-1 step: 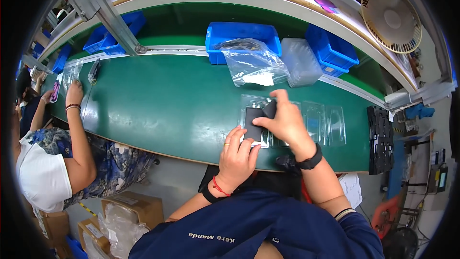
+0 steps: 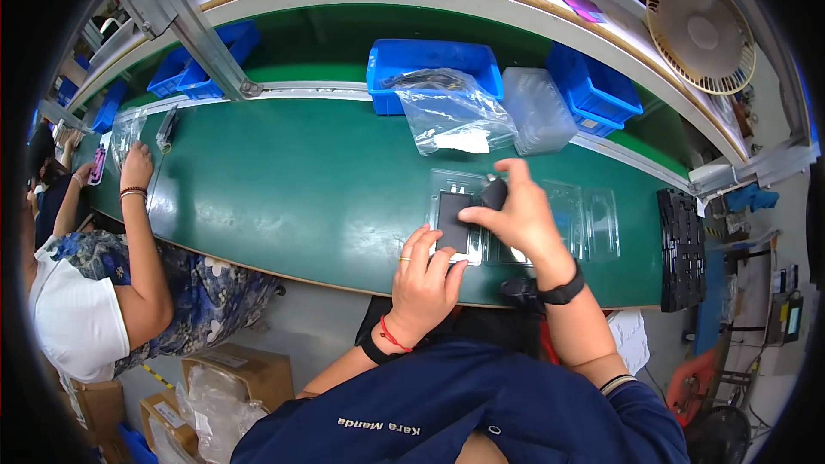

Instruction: Manually sorting and packaging small electronic or mechanical parts into plastic trays and bags on an assembly line.

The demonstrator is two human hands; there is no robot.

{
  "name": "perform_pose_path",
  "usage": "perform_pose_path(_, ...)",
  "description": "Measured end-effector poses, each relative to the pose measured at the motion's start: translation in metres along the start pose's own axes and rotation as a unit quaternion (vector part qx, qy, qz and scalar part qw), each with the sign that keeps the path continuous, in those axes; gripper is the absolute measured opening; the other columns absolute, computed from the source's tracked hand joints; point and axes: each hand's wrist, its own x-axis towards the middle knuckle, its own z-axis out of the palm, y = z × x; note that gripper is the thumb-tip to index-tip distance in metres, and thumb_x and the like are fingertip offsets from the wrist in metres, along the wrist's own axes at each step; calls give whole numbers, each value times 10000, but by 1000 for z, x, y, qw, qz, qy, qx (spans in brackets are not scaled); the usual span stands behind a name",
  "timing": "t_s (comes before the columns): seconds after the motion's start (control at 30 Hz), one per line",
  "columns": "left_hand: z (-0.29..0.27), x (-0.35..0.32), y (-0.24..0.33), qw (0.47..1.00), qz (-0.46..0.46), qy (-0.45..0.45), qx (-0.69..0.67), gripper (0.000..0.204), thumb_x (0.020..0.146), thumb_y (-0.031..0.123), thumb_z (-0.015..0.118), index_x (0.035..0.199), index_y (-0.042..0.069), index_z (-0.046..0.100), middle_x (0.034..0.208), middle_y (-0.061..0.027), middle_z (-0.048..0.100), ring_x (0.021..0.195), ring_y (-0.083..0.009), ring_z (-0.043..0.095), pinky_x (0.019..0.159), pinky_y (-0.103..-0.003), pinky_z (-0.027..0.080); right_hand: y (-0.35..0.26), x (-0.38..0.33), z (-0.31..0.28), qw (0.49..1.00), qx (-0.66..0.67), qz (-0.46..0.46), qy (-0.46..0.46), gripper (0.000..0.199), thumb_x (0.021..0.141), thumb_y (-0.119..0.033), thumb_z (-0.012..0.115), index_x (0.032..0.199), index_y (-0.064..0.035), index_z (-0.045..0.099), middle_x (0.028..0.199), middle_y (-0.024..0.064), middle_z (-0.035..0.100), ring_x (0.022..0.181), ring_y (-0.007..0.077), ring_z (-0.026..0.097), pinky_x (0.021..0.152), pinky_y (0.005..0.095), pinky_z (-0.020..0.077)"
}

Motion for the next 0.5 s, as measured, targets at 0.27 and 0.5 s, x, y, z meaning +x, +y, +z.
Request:
perform_pose_path(0.27,13,6,20,984,120,-128,-9,240,778,196,693,963,51,645,1148,-120,583,1213,-343,477,1027,-562,314,78,-15,-25,950,295,106,5,346,800,22,653,1127,32,540,869,82,634,731,118,627,625,250,505)
perform_pose_path(0.5,15,5,21,979,120,-160,26,249,785,177,688,995,53,639,1154,-114,584,1193,-330,497,1021,-546,332,46,-20,-14,996,13,81,35,421,665,-162,810,975,5,578,673,131,623,639,281,637,600,364,501)
